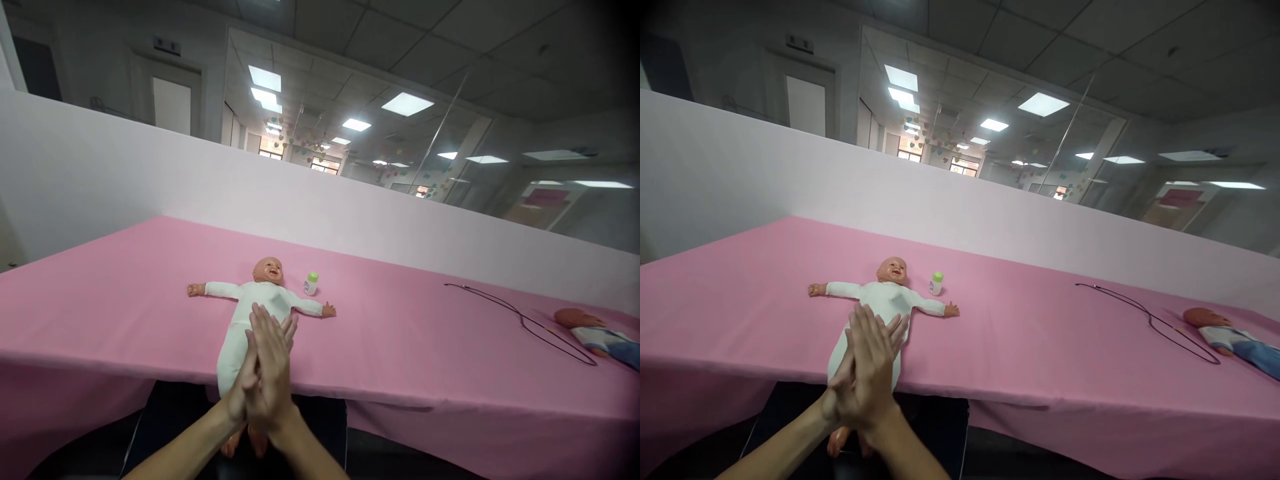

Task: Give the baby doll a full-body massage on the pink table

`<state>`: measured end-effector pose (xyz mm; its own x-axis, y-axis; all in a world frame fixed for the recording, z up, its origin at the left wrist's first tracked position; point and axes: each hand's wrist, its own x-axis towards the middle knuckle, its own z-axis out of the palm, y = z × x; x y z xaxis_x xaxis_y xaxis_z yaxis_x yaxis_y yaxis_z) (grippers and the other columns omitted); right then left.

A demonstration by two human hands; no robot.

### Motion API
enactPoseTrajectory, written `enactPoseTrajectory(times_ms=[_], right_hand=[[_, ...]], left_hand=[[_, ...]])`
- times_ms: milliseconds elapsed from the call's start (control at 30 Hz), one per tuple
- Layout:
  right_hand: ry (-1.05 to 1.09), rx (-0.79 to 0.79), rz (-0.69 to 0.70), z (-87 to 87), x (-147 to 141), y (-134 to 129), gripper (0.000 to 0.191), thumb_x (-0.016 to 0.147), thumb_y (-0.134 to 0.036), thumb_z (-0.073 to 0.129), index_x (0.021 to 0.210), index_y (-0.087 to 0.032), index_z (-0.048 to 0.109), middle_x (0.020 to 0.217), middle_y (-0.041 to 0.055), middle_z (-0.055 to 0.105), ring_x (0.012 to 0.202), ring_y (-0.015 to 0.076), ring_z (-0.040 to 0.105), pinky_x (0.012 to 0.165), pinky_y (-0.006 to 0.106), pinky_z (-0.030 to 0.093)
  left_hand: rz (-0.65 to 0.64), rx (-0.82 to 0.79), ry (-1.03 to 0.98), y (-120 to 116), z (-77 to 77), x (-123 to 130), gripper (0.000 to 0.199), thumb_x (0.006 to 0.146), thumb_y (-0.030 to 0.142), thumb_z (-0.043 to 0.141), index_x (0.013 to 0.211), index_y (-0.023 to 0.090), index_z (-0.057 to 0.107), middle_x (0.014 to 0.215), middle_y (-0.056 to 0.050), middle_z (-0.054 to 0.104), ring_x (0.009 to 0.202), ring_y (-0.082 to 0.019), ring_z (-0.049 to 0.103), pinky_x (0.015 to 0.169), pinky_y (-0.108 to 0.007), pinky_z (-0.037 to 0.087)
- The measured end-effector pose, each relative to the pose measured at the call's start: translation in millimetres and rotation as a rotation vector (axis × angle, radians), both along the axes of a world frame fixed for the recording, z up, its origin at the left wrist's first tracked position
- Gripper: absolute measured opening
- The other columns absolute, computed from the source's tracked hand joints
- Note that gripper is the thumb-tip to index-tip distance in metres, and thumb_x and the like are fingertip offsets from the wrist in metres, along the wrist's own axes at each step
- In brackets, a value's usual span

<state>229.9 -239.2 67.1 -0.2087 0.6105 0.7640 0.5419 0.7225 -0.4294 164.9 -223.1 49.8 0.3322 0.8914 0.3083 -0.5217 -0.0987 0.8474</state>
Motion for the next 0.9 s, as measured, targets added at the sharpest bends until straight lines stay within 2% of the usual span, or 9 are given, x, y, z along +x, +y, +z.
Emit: enactPoseTrajectory(times_ms=[67, 100, 200, 267, 300, 400, 500, 700, 900], right_hand=[[0.024, -0.029, 0.008, 10.9, 17.1, 22.5, 0.072, 0.104, -0.067, 0.03, 0.161, -0.023, 0.04, 0.166, 0.0087, 0.038, 0.157, 0.0336, 0.029, 0.128, 0.062, 0.024], [0.04, -0.081, -0.021, 13.6, 27.1, 35.3, 0.07, 0.105, -0.064, 0.032, 0.161, -0.023, 0.041, 0.167, 0.009, 0.038, 0.157, 0.0324, 0.03, 0.128, 0.06, 0.026], [0.03, -0.282, -0.108, 4.9, 53.5, 69.1, 0.066, 0.107, -0.059, 0.036, 0.16, -0.02, 0.042, 0.166, 0.0116, 0.038, 0.156, 0.0309, 0.032, 0.128, 0.057, 0.028], [-0.054, -0.363, -0.087, -10.7, 62.9, 83.6, 0.064, 0.107, -0.056, 0.037, 0.16, -0.02, 0.042, 0.166, 0.0119, 0.038, 0.157, 0.0298, 0.031, 0.129, 0.057, 0.025], [-0.103, -0.381, -0.058, -19.1, 64.7, 88.6, 0.062, 0.108, -0.053, 0.037, 0.16, -0.02, 0.041, 0.167, 0.0115, 0.037, 0.157, 0.029, 0.029, 0.129, 0.056, 0.024], [-0.247, -0.421, 0.033, -38.7, 62.3, 98.0, 0.058, 0.109, -0.041, 0.035, 0.162, -0.019, 0.036, 0.169, 0.0104, 0.032, 0.159, 0.0264, 0.024, 0.13, 0.055, 0.022], [-0.343, -0.439, 0.085, -45.5, 57.8, 106.1, 0.061, 0.105, -0.028, 0.036, 0.164, -0.016, 0.03, 0.171, 0.0107, 0.026, 0.16, 0.0255, 0.021, 0.131, 0.054, 0.02], [-0.303, -0.48, 0.084, -43.5, 56.0, 140.7, 0.063, 0.104, -0.028, 0.032, 0.165, -0.013, 0.027, 0.172, 0.0096, 0.024, 0.16, 0.0249, 0.02, 0.132, 0.048, 0.017], [-0.266, -0.557, -0.121, -53.1, 57.3, 176.9, 0.066, 0.105, -0.04, 0.032, 0.165, -0.012, 0.027, 0.172, 0.0128, 0.021, 0.161, 0.0265, 0.015, 0.131, 0.054, 0.011]], left_hand=[[-0.078, 0.006, 0.048, -3.6, -0.9, -11.8, 0.096, 0.092, 0.087, 0.011, 0.165, 0.029, 0.033, 0.169, -0.005, 0.034, 0.16, -0.032, 0.018, 0.13, -0.053, 0.018], [-0.065, 0.045, 0.091, -2.3, 0.3, -20.1, 0.098, 0.091, 0.087, 0.011, 0.164, 0.027, 0.037, 0.169, -0.007, 0.034, 0.16, -0.032, 0.017, 0.131, -0.052, 0.016], [0.23, 0.295, 0.378, 20.8, 3.3, -45.7, 0.094, 0.093, 0.086, 0.023, 0.164, 0.025, 0.036, 0.172, -0.008, 0.025, 0.161, -0.03, 0.011, 0.132, -0.049, 0.008], [0.42, 0.393, 0.639, 48.1, -1.0, -56.6, 0.089, 0.098, 0.079, 0.03, 0.166, 0.022, 0.03, 0.174, -0.009, 0.018, 0.161, -0.029, 0.009, 0.131, -0.05, 0.006], [0.456, 0.405, 0.764, 62.4, -5.3, -59.1, 0.088, 0.1, 0.076, 0.031, 0.166, 0.019, 0.028, 0.174, -0.01, 0.016, 0.161, -0.028, 0.008, 0.131, -0.05, 0.007], [0.391, 0.418, 1.054, 96.8, -21.0, -56.4, 0.084, 0.104, 0.066, 0.027, 0.165, 0.009, 0.027, 0.172, -0.017, 0.016, 0.161, -0.029, 0.011, 0.13, -0.051, 0.012], [0.314, 0.489, 1.205, 112.8, -29.5, -47.2, 0.082, 0.103, 0.062, 0.03, 0.162, 0.005, 0.031, 0.17, -0.02, 0.021, 0.16, -0.029, 0.014, 0.13, -0.05, 0.012], [0.266, 0.487, 1.211, 142.7, -23.3, -37.8, 0.085, 0.102, 0.064, 0.029, 0.162, 0.004, 0.029, 0.171, -0.022, 0.017, 0.16, -0.028, 0.014, 0.13, -0.044, 0.011], [0.303, 0.42, 1.216, 187.2, -34.9, -36.2, 0.077, 0.102, 0.061, 0.03, 0.161, 0.012, 0.031, 0.172, -0.019, 0.015, 0.161, -0.03, 0.008, 0.128, -0.051, 0.007]])
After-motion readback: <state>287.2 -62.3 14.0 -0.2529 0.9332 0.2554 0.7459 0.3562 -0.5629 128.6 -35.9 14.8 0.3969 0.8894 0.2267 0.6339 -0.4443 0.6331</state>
